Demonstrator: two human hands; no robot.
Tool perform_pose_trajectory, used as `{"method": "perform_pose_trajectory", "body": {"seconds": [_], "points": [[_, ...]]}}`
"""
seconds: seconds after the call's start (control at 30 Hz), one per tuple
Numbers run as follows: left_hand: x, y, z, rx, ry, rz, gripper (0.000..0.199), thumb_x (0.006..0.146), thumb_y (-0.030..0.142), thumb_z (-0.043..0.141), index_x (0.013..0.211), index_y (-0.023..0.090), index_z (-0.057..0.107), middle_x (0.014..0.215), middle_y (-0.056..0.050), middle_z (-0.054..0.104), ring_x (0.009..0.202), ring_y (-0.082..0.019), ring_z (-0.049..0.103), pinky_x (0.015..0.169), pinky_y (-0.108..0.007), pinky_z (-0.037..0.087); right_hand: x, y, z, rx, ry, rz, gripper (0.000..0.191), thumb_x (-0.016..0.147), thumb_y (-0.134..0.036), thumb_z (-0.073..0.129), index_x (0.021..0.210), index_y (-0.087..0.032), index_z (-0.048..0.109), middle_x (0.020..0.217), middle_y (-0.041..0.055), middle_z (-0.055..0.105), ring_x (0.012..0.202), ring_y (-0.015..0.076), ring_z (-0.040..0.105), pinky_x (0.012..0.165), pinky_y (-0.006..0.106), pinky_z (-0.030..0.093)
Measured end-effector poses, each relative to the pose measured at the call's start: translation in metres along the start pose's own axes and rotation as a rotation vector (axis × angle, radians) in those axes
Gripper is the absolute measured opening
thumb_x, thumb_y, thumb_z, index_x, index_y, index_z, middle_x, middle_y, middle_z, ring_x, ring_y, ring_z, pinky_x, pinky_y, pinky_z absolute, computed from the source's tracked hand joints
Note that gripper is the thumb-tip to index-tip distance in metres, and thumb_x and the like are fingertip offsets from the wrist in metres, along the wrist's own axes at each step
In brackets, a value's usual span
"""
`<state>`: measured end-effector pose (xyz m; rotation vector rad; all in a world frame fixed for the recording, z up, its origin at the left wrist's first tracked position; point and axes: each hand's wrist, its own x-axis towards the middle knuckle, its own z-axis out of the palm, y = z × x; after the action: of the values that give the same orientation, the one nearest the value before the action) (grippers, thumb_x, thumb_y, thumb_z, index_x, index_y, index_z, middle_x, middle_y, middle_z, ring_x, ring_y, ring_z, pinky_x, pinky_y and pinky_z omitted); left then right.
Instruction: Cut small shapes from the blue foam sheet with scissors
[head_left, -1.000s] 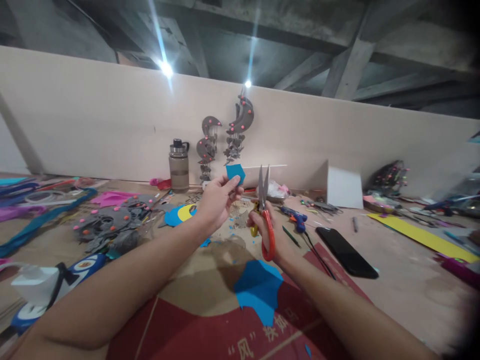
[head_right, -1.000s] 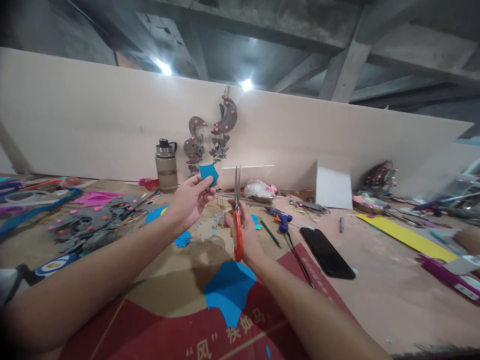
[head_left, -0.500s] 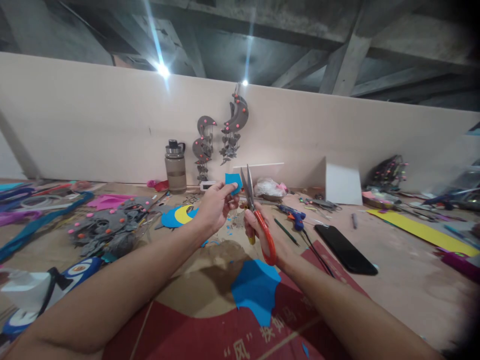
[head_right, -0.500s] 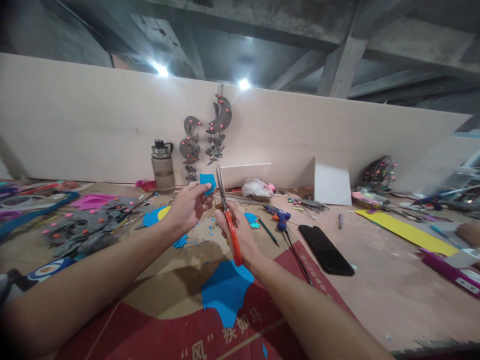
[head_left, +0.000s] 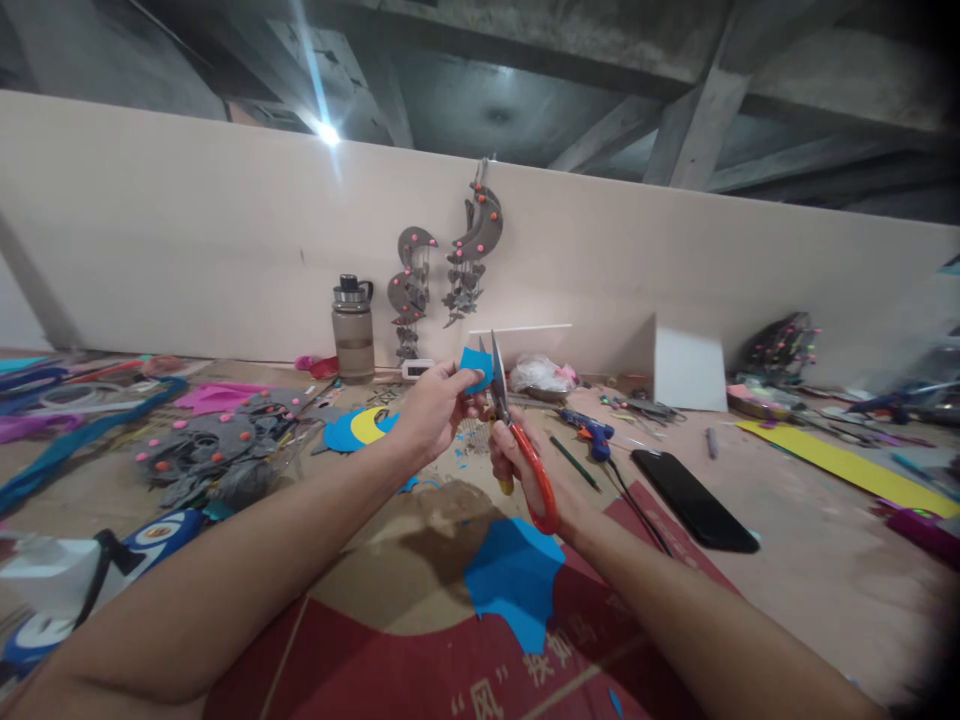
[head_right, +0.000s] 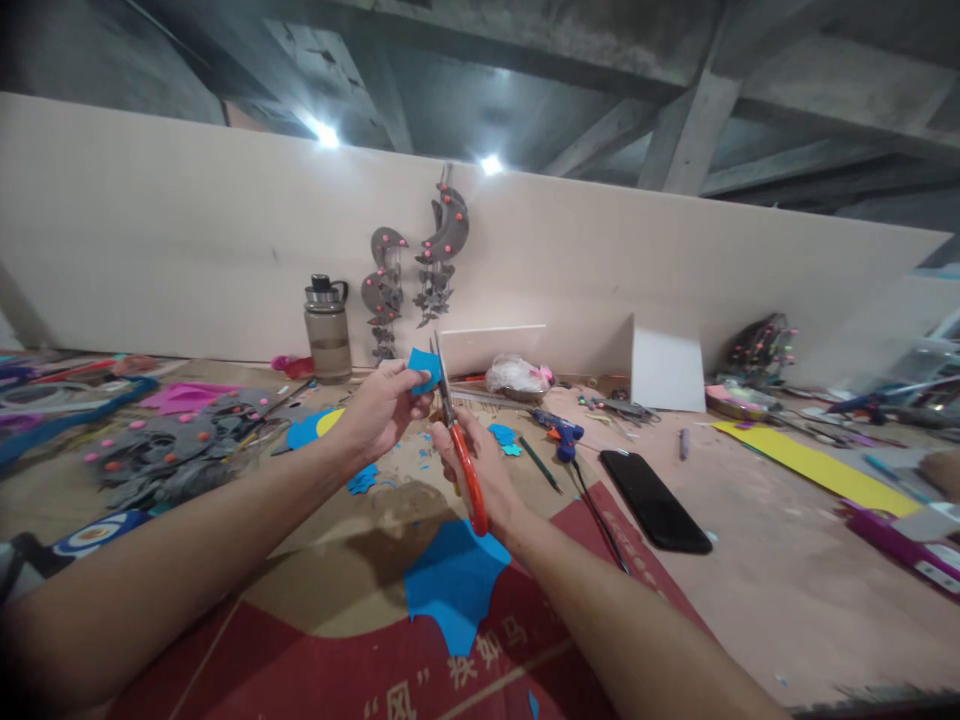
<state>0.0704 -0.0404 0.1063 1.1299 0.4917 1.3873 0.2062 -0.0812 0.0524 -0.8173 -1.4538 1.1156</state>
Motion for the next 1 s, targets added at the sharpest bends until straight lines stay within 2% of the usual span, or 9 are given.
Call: {"method": "perform_pose_trajectory", "body": {"seconds": [0.33,0.87,1.0], "points": [[-0.0017,0.0009,0.0025,0.005,0.015,-0.007,0.021,0.062,0.018,0.075,0.07,0.014,0.056,0.062,0.001,0.055,0.05,-0.007,0.049,0.044,-0.019,0.032,0.0001,0.0054,-0.0031,0.023,-0.009,0.005,0.037,0.085,-0.056,0.064,0.09,-0.023,0.048,0.069,-0.0052,0.041,0.052,0.0082,0.038,0.047,0.022,0.035],[0.0002,-0.004,-0.0001,-0.007,0.01,-0.019,0.02,0.064,0.017,0.074,0.072,0.013,0.056,0.062,0.001,0.056,0.05,-0.007,0.052,0.043,-0.018,0.035,-0.0016,0.0007,0.0017,0.112,-0.006,0.059,0.042,0.081,-0.056,0.068,0.086,-0.023,0.043,0.065,-0.0083,0.033,0.047,0.0048,0.028,0.042,0.018,0.024],[0.0001,-0.0042,0.0004,-0.012,0.013,-0.025,0.02,0.064,0.018,0.075,0.072,0.013,0.057,0.061,0.001,0.057,0.049,-0.007,0.052,0.042,-0.018,0.035,-0.0019,0.0028,0.0016,0.113,0.004,0.052,0.039,0.083,-0.055,0.067,0.087,-0.023,0.044,0.065,-0.0082,0.033,0.047,0.005,0.028,0.042,0.018,0.025]]}}
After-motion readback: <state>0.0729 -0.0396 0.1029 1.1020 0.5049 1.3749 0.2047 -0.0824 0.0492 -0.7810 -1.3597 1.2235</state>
